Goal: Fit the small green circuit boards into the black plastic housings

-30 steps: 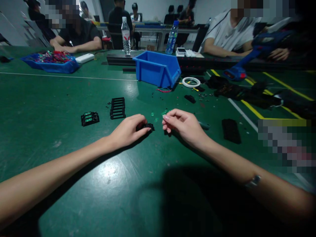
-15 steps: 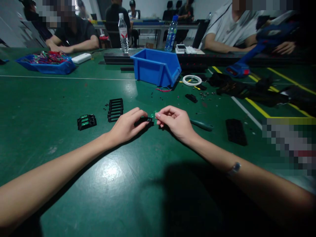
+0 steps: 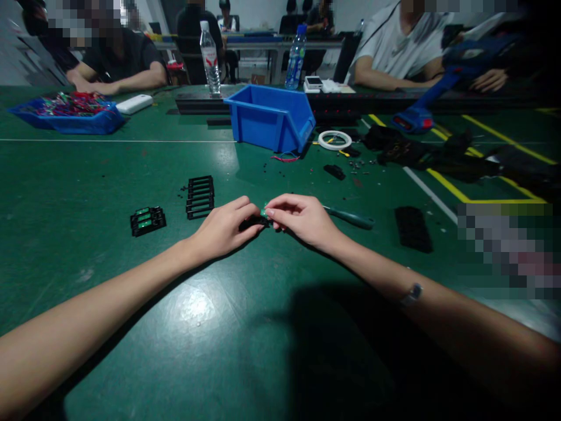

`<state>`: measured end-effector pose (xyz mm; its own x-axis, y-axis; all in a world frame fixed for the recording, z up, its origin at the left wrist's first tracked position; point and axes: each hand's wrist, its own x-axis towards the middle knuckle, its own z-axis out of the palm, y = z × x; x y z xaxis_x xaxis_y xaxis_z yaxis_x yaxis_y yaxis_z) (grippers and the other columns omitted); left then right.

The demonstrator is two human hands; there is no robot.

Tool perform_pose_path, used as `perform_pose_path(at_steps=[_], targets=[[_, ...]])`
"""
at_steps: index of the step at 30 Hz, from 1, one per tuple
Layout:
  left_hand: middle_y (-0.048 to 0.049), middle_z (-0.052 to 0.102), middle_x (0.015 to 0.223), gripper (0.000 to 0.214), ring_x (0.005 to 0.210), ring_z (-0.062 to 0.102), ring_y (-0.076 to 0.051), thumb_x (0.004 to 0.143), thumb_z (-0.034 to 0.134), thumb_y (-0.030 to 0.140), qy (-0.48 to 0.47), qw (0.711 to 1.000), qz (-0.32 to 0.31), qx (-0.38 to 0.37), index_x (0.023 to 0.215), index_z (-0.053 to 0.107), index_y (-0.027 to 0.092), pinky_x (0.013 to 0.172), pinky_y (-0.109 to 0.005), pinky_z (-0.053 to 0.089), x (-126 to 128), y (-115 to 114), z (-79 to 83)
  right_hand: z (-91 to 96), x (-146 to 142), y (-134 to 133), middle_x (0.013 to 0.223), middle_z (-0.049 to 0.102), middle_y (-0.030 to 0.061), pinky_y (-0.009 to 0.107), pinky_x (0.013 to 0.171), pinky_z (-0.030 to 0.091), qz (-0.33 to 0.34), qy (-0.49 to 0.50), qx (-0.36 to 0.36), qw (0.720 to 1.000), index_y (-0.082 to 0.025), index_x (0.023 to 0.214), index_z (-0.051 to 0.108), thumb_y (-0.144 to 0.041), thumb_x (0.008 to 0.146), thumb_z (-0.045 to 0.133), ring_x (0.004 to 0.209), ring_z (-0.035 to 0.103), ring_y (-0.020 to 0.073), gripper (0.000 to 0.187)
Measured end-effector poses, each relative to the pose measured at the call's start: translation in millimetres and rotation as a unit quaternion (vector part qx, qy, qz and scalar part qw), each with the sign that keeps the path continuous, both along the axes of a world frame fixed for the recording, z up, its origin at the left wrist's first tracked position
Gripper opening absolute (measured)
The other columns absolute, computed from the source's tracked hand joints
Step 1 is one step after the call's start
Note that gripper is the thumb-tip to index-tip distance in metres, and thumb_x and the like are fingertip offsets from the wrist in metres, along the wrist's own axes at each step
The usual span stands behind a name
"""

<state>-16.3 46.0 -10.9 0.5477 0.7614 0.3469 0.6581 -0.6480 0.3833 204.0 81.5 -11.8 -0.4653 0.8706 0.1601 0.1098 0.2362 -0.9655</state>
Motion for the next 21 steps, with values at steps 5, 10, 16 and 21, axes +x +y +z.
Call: perform_pose_path(at_steps=[5,10,16,21], targets=[[-0.0024,0.056,0.089,0.015,0.078,0.054,-0.015,0.099,0.057,0.031,0.005,1.0,-0.001,-0.01,0.101,0.062,0.016,0.068,-0.025,0.042,0.9,0.6,1.2,0.7,0.9,-1.2,0.069,0.068,0.0013,0.026,0.059,0.049,0.015,-0.02,0.013,1.0,-0.016,0.093,0.074,-0.036,0.087,0.072,0.061,0.062,0.0133,0.022],[-0.0022,0.055,0.087,0.016,0.077,0.053,-0.015,0.099,0.057,0.031,0.012,1.0,0.002,-0.014,0.099,0.062,0.016,0.067,-0.025,0.041,1.6,1.5,1.7,1.8,0.6,-2.6,0.074,0.069,0.0021,0.026,0.061,0.05,0.027,-0.034,0.02,0.999,-0.015,0.092,0.074,-0.034,0.088,0.07,0.062,0.063,0.013,0.02],[-0.0028,0.056,0.089,0.018,0.08,0.054,-0.015,0.099,0.057,0.032,0.018,1.0,0.001,-0.023,0.104,0.063,0.015,0.069,-0.026,0.042,1.9,1.5,3.3,2.2,2.0,-2.5,0.076,0.07,0.0019,0.025,0.062,0.049,0.04,-0.049,0.023,0.998,-0.015,0.093,0.074,-0.032,0.09,0.068,0.064,0.063,0.0127,0.018],[-0.0038,0.057,0.089,0.021,0.081,0.055,-0.017,0.099,0.056,0.035,0.021,0.999,-0.002,-0.028,0.104,0.064,0.016,0.07,-0.027,0.043,2.5,1.3,3.3,2.5,2.7,-2.5,0.076,0.069,0.0018,0.025,0.061,0.048,0.045,-0.058,0.018,0.997,-0.016,0.093,0.074,-0.031,0.09,0.068,0.065,0.063,0.0129,0.016]])
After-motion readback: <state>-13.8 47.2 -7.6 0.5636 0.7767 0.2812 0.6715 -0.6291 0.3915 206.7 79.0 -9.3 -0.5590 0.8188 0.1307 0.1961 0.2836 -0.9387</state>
